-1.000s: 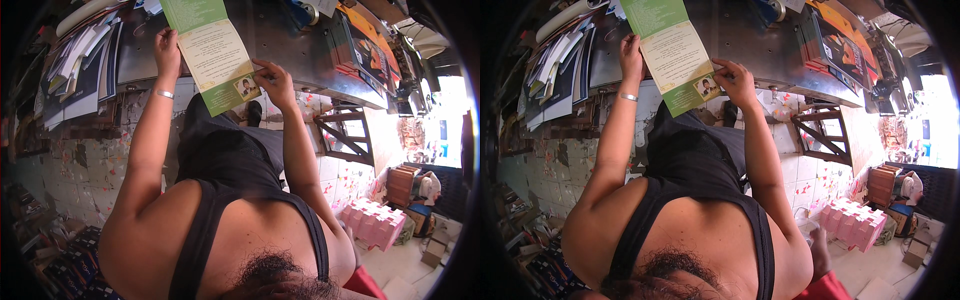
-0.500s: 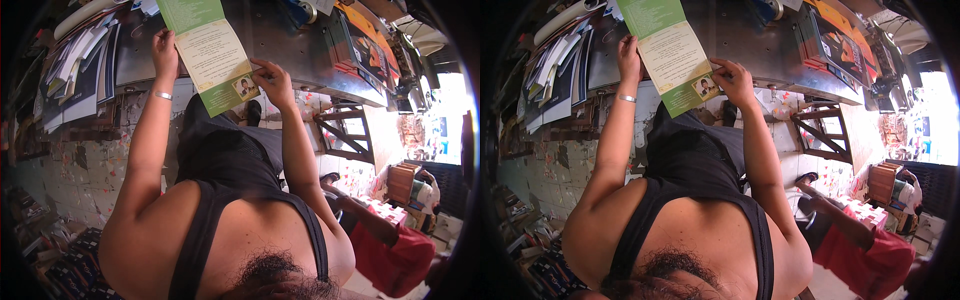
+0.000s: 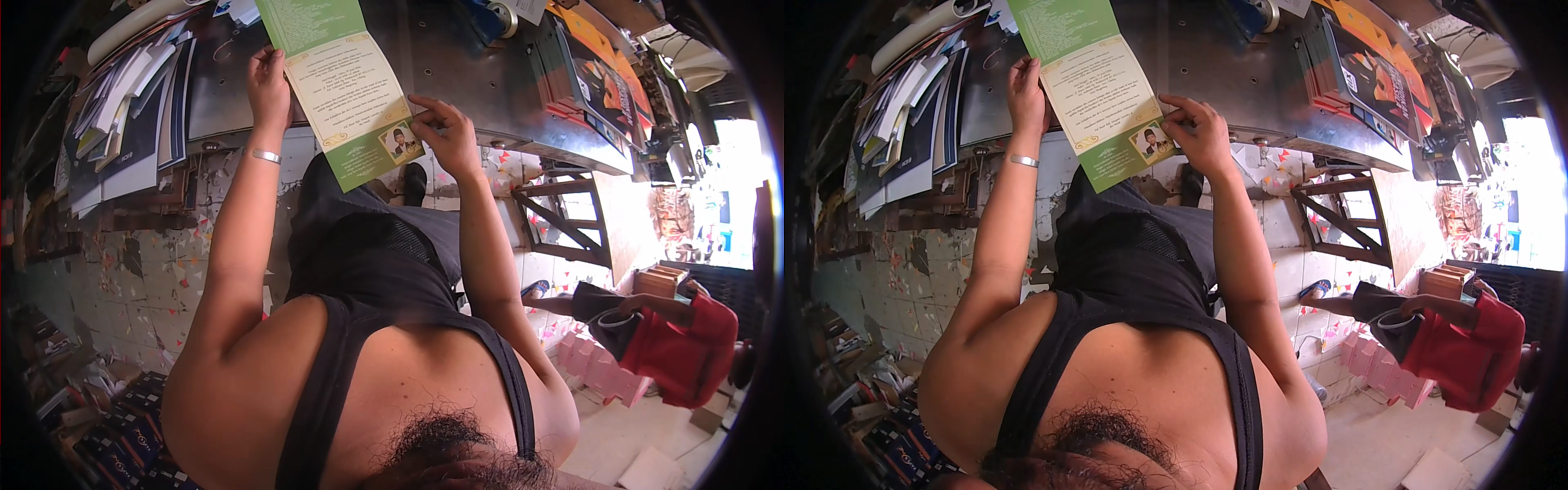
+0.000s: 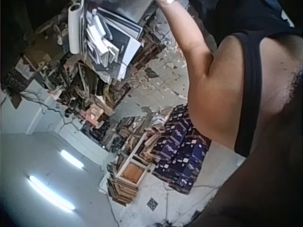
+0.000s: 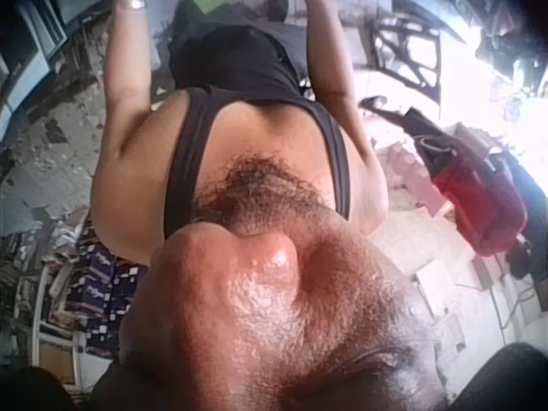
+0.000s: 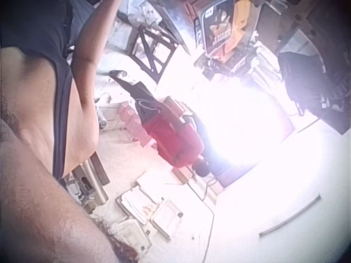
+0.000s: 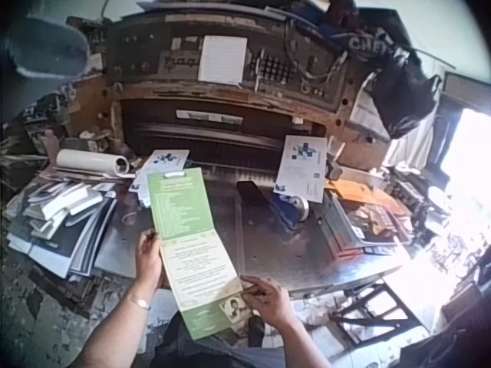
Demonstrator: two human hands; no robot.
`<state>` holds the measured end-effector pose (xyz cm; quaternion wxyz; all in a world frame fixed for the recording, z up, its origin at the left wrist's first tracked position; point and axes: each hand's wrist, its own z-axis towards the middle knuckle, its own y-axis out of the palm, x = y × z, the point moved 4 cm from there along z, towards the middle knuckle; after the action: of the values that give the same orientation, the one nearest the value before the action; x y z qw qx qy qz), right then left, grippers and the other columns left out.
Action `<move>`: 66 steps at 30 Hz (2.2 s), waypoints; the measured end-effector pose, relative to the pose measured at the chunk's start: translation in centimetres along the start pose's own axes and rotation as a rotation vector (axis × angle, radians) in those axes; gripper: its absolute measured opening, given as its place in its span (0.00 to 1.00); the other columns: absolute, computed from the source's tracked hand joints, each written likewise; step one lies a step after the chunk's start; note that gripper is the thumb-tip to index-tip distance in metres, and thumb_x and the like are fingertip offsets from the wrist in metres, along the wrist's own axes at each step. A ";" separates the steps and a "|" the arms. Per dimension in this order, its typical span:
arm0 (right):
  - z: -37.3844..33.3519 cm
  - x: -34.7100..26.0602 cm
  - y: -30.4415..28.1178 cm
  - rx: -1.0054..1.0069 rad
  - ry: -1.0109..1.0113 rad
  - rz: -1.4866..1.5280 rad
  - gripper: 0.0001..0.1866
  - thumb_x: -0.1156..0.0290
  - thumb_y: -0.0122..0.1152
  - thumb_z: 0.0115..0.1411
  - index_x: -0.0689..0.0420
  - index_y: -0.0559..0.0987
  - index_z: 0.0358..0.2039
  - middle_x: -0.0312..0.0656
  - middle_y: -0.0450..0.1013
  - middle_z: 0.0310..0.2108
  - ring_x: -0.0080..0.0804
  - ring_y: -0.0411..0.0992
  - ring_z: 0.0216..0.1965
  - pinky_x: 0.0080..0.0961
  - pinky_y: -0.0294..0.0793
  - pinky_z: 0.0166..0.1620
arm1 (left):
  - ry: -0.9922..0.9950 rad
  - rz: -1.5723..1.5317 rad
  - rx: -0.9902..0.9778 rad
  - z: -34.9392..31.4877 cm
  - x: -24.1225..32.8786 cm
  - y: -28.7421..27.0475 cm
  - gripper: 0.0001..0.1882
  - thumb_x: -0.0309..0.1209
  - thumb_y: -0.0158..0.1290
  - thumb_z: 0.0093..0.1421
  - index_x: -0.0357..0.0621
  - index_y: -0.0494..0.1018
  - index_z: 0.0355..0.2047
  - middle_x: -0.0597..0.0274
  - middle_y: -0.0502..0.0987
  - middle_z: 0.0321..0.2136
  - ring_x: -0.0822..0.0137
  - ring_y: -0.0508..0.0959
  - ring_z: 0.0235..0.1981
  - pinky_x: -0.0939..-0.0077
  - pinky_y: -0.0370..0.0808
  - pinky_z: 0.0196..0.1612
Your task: The person picks up a printed brochure from a desk, unfolds it to view the interior panels, and then places it back down on the work surface.
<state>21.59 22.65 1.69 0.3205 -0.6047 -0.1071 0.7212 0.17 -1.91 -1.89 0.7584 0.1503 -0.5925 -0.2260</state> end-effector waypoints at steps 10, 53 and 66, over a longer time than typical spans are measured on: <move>0.1 -0.1 -0.1 0.000 0.001 0.005 0.26 0.76 0.68 0.58 0.54 0.82 0.58 0.39 0.84 0.35 0.24 0.78 0.36 0.25 0.76 0.47 | -0.025 -0.049 0.017 0.0 -0.2 0.2 0.12 0.29 0.55 0.72 0.35 0.70 0.50 0.59 0.77 0.46 0.70 0.76 0.48 0.75 0.73 0.55; 0.1 0.5 -0.2 -0.055 0.038 0.066 0.24 0.77 0.66 0.60 0.58 0.81 0.58 0.39 0.84 0.34 0.21 0.80 0.36 0.23 0.78 0.46 | -0.022 0.050 -0.017 -0.1 -0.2 0.1 0.10 0.29 0.55 0.72 0.36 0.71 0.48 0.60 0.76 0.46 0.71 0.75 0.48 0.75 0.72 0.54; 0.1 0.1 -0.1 -0.033 -0.010 0.054 0.28 0.78 0.67 0.57 0.54 0.80 0.60 0.39 0.84 0.37 0.25 0.79 0.39 0.27 0.77 0.49 | -0.022 0.040 -0.003 0.0 -0.2 0.0 0.11 0.29 0.55 0.72 0.36 0.70 0.49 0.60 0.76 0.46 0.71 0.76 0.47 0.74 0.73 0.53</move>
<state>21.55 22.76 1.70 0.2901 -0.6091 -0.1043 0.7307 0.15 -1.79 -2.09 0.7566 0.1348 -0.6032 -0.2134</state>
